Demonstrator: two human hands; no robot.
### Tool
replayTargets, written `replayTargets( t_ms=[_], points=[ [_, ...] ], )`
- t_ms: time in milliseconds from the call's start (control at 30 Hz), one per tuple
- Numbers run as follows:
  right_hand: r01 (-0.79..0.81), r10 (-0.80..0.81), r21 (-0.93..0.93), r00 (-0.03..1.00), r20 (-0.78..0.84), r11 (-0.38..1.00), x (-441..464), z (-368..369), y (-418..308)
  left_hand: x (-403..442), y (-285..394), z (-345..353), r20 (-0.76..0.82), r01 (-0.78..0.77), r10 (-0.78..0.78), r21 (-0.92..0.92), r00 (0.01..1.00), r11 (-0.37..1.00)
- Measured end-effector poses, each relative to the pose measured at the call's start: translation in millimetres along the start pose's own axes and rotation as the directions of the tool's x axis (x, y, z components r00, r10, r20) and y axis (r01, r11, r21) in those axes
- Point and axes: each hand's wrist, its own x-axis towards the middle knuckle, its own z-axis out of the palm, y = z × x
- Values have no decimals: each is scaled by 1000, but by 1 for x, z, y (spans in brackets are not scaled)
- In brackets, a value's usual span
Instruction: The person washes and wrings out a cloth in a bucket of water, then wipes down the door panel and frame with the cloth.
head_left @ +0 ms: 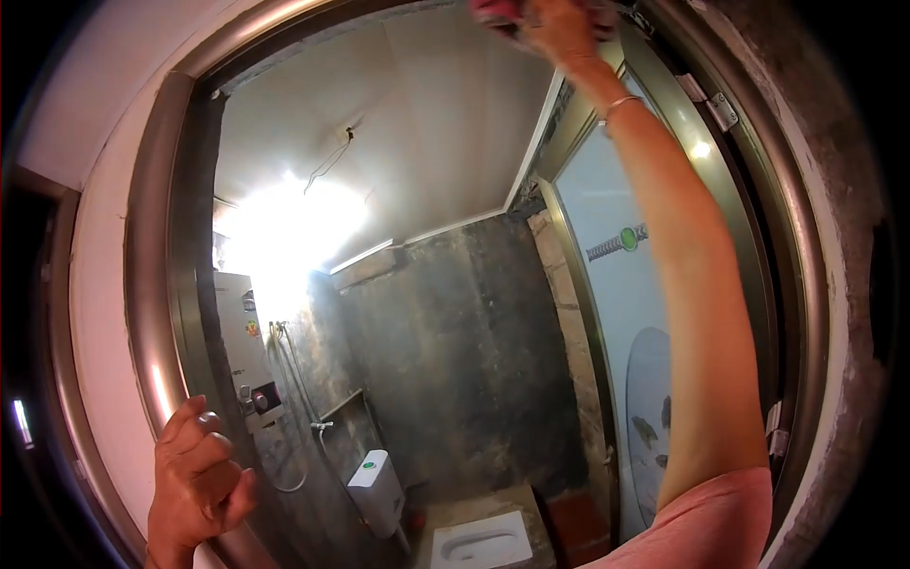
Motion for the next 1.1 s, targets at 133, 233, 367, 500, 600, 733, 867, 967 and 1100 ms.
replayTargets(
  t_ms=[133,233,367,500,600,733,867,967,1100],
  points=[
    [-57,-82,-427,950,-301,903,-5,-54,23,-2,2,-2,24,35,-35,21,999,999],
    [-102,-178,-589,900,-398,802,-3,-54,37,1,1,-3,25,7,-7,4,1000,1000],
    [-159,-125,-603,908,-401,781,14,-59,41,1,0,-5,17,-4,5,-29,1000,1000],
    [-205,-130,-587,869,-477,783,28,-55,39,2,-1,-9,16,-43,43,-37,999,998],
    [-195,-148,-498,809,-568,845,33,-21,28,3,-2,-9,4,-55,55,-63,998,996],
    [-50,-74,-154,707,-704,987,31,64,6,4,-2,-9,9,-101,101,-53,995,994],
    [223,313,596,683,-660,772,20,169,-62,2,-4,-1,-82,-83,75,-101,994,991],
    [349,452,818,701,-552,458,15,231,-104,-1,-4,-2,-63,-79,73,-115,995,990],
    [-124,210,176,726,-655,977,-12,282,-168,-2,-8,-1,-67,-107,98,-144,993,984]
  ],
)
